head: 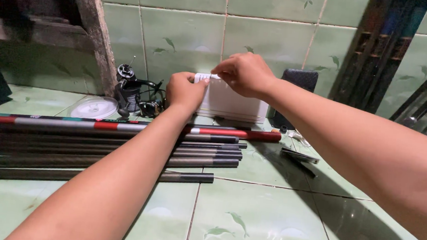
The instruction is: The person repeatedly handles a small white plastic component of a fishing reel, using both hands to thread or adjust a thin line or wire. The person works over a tiled surface with fishing rods and reels nearby, but no final assembled state is shown.
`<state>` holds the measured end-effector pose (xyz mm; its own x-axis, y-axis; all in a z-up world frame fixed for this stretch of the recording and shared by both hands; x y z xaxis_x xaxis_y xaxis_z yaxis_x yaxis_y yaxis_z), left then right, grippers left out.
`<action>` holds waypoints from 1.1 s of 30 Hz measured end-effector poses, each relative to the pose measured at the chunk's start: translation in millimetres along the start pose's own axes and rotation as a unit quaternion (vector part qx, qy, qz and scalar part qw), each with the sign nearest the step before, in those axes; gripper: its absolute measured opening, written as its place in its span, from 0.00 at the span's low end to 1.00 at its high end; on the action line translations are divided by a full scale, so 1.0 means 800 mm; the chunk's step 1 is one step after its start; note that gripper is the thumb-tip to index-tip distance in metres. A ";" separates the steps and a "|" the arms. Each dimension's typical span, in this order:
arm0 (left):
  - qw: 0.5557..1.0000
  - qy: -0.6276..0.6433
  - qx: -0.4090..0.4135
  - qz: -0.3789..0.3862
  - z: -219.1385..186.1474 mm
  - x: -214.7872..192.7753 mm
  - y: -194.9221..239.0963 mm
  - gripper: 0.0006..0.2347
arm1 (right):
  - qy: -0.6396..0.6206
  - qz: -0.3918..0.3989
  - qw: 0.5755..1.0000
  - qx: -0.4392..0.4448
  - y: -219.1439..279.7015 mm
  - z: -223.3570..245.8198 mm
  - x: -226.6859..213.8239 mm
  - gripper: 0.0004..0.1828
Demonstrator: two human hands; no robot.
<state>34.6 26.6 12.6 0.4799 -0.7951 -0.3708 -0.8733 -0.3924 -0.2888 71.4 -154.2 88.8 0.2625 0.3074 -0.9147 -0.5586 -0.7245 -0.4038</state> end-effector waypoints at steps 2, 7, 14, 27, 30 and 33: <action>1.000 0.000 -0.002 0.004 0.004 0.002 -0.006 0.11 | 0.015 0.009 1.000 0.005 0.003 0.000 -0.002 0.06; 1.000 -0.010 -0.008 0.009 0.006 0.003 -0.008 0.11 | 0.032 0.014 0.999 0.004 0.004 0.005 -0.004 0.06; 1.000 -0.016 -0.012 0.016 -0.009 -0.003 0.013 0.11 | 0.044 0.014 0.999 0.000 0.005 0.008 -0.003 0.07; 0.999 -0.028 -0.012 0.022 -0.013 -0.004 0.016 0.12 | 0.062 0.041 0.997 -0.017 -0.007 0.013 -0.005 0.08; 0.999 -0.025 -0.014 0.024 -0.013 -0.004 0.016 0.12 | 0.068 0.052 0.996 -0.012 -0.010 0.013 -0.004 0.08; 0.999 -0.030 -0.017 0.023 -0.014 -0.004 0.018 0.12 | 0.084 0.059 0.995 -0.018 -0.017 0.009 -0.002 0.08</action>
<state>19.5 18.2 19.8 0.4430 -0.7839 -0.4351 -0.8962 -0.3730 -0.2404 72.8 -140.7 95.8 0.3263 0.1133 -0.9384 -0.5652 -0.7724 -0.2898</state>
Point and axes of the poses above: each hand's wrist, its own y-axis away from the middle knuckle, its own x-axis out of the palm, z = x × y, the point moved 4 cm from there along -y, towards the middle knuckle, and after that the axes turned 13 degrees about z, right-handed, at the moved point
